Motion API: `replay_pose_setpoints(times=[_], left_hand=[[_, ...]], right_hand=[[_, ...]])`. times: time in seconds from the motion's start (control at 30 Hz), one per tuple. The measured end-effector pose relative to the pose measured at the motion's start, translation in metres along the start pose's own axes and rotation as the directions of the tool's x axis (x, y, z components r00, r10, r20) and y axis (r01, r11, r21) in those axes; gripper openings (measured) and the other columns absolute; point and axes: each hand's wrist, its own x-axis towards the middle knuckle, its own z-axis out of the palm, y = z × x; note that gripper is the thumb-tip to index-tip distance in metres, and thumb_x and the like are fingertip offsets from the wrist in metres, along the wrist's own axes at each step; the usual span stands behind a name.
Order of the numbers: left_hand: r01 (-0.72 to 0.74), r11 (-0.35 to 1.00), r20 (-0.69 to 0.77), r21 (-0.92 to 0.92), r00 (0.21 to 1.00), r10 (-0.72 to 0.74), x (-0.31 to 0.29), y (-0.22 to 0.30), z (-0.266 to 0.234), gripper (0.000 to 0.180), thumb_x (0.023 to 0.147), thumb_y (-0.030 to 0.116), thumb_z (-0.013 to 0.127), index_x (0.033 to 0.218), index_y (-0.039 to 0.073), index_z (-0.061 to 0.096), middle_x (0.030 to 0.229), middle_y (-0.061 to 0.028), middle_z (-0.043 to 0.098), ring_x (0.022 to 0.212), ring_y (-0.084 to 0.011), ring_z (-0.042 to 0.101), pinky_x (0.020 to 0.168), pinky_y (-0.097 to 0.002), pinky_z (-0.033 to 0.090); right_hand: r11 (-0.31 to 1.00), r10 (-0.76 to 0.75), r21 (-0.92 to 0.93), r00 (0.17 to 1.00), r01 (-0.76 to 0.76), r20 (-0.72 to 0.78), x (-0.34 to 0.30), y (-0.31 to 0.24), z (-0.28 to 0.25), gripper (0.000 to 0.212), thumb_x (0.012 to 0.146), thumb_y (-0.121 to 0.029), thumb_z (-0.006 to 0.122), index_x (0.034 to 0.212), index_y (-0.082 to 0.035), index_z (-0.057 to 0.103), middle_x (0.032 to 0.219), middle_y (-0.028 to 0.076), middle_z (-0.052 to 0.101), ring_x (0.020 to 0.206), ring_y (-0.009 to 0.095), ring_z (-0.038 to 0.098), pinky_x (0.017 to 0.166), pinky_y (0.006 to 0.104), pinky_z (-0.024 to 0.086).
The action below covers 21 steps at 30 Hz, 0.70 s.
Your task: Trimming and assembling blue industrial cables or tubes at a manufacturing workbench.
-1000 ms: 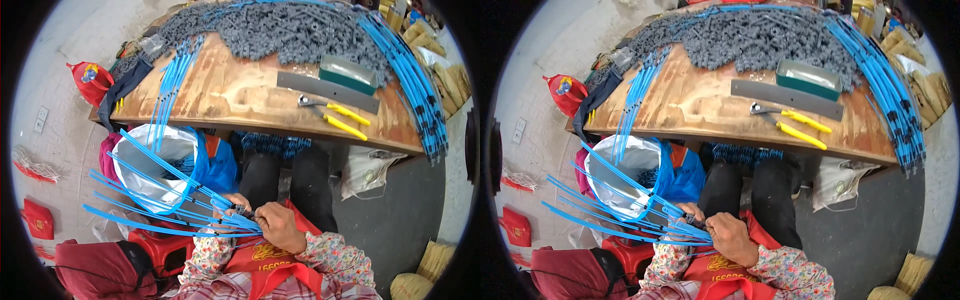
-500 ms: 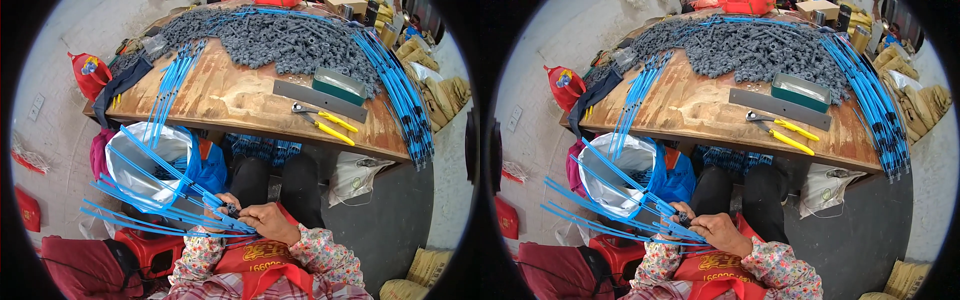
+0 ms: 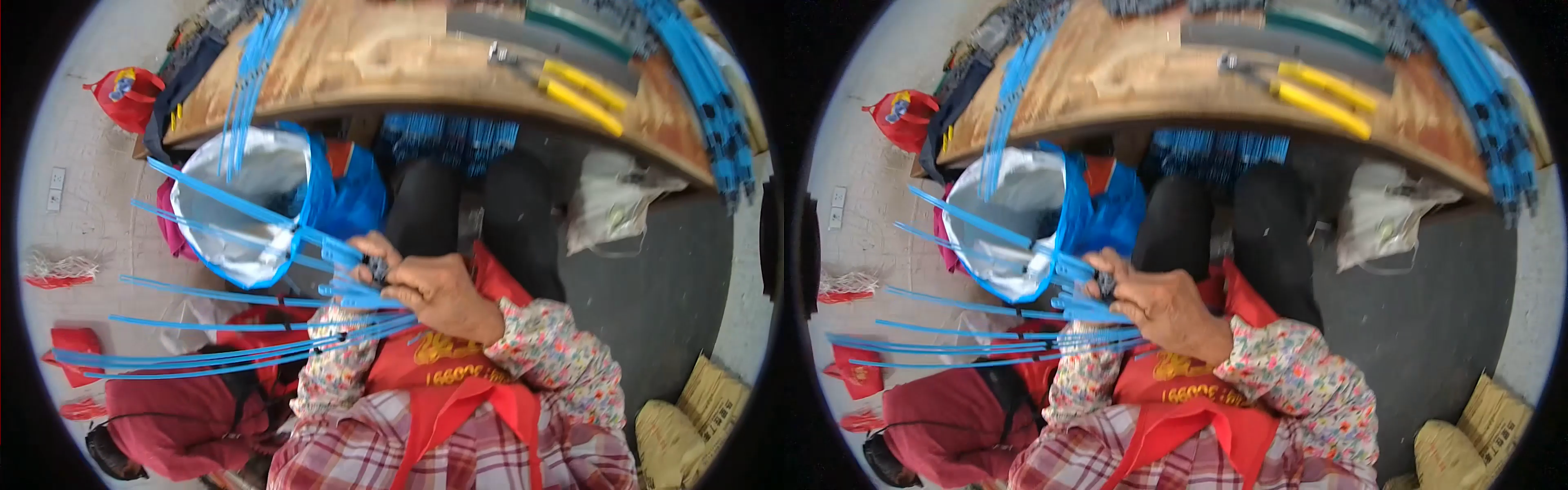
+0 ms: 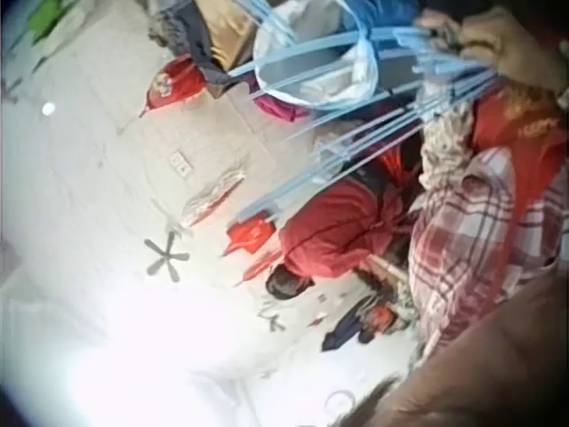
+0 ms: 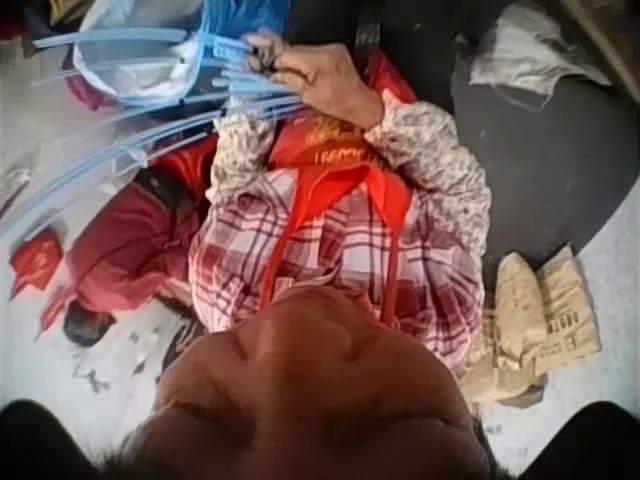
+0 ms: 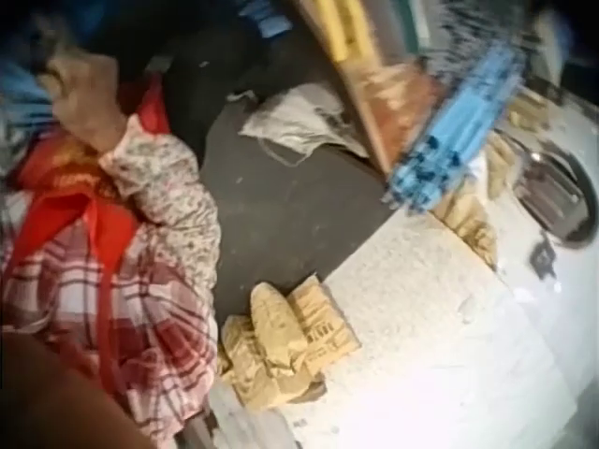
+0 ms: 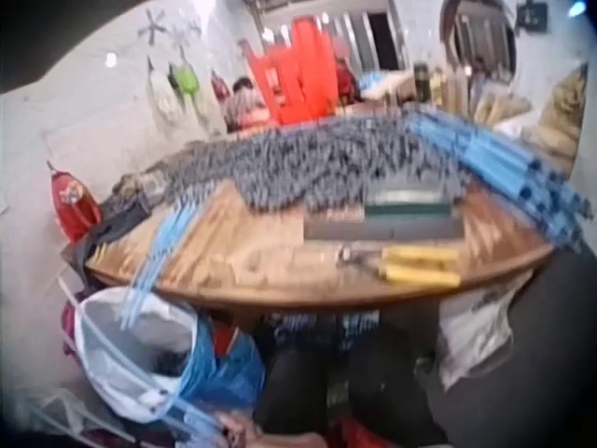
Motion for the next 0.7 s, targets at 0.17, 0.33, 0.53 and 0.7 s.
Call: replay_pose_setpoints(times=[0.17,0.33,0.53,0.7], left_hand=[[-0.014,0.999,-0.016,-0.048,1.000,0.013,0.011,0.001,0.016,0.028,0.093,0.021,0.057,0.109,-0.002,0.053,0.085,-0.0189,0.057,0.072,-0.0209,0.058,0.060,-0.0276,0.049],[-0.004,0.999,0.032,-0.051,0.999,0.006,0.011,0.003,0.014,0.029,0.092,0.021,0.057,0.108,-0.003,0.054,0.086,-0.0184,0.058,0.074,-0.0211,0.059,0.062,-0.0267,0.050],[-0.054,0.997,0.099,-0.055,0.993,0.059,0.010,-0.002,0.005,0.029,0.092,0.021,0.057,0.109,-0.003,0.054,0.088,-0.0187,0.059,0.077,-0.0206,0.059,0.064,-0.0264,0.051],[-0.064,0.996,0.066,-0.066,0.995,0.068,0.006,-0.004,0.003,0.028,0.092,0.019,0.057,0.108,-0.004,0.055,0.090,-0.0192,0.059,0.080,-0.0210,0.060,0.066,-0.0266,0.051]], right_hand=[[0.988,-0.112,-0.128,0.980,0.091,-0.167,-0.007,0.006,0.008,0.016,0.074,-0.003,0.070,0.079,-0.001,0.055,0.064,0.012,0.054,0.054,0.027,0.056,0.049,0.0349,0.043],[0.976,-0.158,-0.179,0.966,0.122,-0.204,-0.010,0.007,0.013,0.018,0.073,0.000,0.069,0.080,-0.001,0.053,0.064,0.011,0.052,0.054,0.026,0.054,0.048,0.0357,0.041],[0.982,-0.143,-0.154,0.969,0.113,-0.199,-0.013,0.009,0.014,0.019,0.072,0.002,0.070,0.080,-0.001,0.053,0.065,0.012,0.053,0.054,0.026,0.054,0.047,0.0354,0.041],[0.980,-0.125,-0.181,0.970,0.088,-0.209,-0.012,0.009,0.017,0.020,0.071,0.004,0.069,0.080,-0.001,0.053,0.066,0.012,0.054,0.054,0.026,0.055,0.047,0.0343,0.041]])
